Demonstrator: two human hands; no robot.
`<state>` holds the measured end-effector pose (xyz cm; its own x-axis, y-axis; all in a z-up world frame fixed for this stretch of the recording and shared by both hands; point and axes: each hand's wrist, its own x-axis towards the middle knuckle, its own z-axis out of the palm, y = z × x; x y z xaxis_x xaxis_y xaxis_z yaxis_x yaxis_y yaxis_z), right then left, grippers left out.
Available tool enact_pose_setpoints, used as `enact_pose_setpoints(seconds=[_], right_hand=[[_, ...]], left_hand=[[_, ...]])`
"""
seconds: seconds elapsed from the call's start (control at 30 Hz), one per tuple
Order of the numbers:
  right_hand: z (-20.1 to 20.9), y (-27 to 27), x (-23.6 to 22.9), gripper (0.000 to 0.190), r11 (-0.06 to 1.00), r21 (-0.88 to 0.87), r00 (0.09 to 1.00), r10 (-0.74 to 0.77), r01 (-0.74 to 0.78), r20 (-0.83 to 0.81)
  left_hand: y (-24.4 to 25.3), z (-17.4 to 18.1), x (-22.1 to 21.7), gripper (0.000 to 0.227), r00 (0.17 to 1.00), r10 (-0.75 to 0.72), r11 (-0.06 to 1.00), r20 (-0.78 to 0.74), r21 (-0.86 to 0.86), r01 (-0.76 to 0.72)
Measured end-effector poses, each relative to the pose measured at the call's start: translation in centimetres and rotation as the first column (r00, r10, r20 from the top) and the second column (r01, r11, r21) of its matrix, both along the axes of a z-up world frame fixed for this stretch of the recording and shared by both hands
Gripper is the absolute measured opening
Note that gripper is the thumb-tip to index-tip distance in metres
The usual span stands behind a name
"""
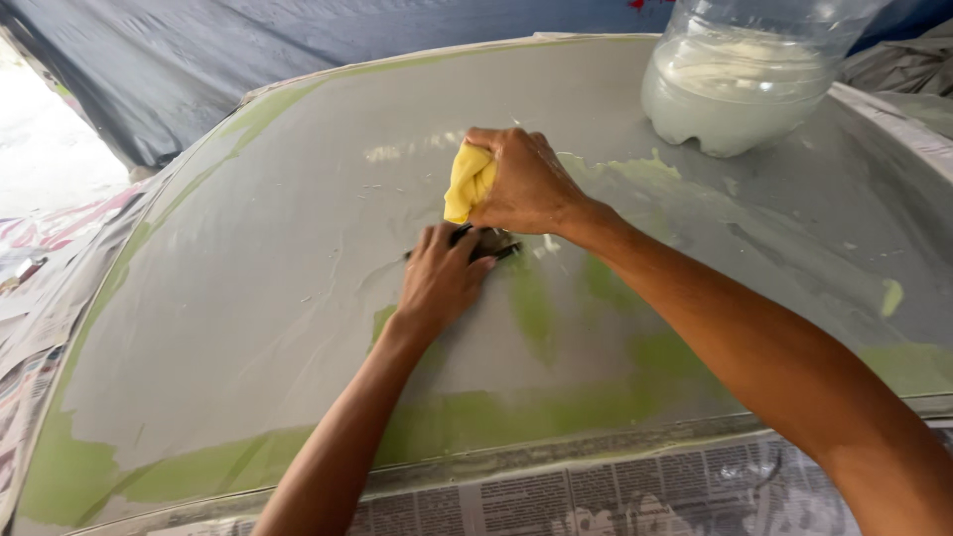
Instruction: The person uses a sanding block to smooth a green-painted surface, likely a vehicle hood, while holding a yellow cloth in the other hand. The person repeatedly rubs the sanding block over the wet surface and occasionally wipes the area with the cloth.
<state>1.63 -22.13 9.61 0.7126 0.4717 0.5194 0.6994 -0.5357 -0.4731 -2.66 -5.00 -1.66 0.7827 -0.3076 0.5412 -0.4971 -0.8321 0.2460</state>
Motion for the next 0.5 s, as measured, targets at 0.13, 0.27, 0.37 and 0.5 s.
enact_pose_setpoints(seconds=[0.13, 0.27, 0.37, 0.5], right_hand=[[1.8, 0.2, -3.4, 0.058, 0.998, 0.030, 0.986, 0.046, -0.052, 0.163], [-1.5, -1.9, -2.2, 0.041, 0.994, -0.013, 0.994, 0.111, -0.111, -0.020], [-6.0, -8.4, 2.5, 0.045, 0.992, 0.122, 0.993, -0.031, 0.017, 0.110], [-13.3, -16.8, 5.8, 0.055, 0.863, 0.103, 0.818, -0.502, 0.494, 0.281]], left_hand=[[-8.4, -0.2, -1.4, 0.044, 0.939, -0.159, 0.985, -0.305, 0.010, 0.170], [-11.5, -2.1, -8.5, 0.055, 0.919, -0.384, 0.916, -0.094, 0.084, 0.392], [-6.4, -2.1, -7.5, 0.046, 0.938, -0.330, 0.937, -0.106, 0.083, 0.340], [-3.9, -0.1, -2.1, 0.047, 0.985, -0.046, 0.999, -0.165, -0.037, 0.040]])
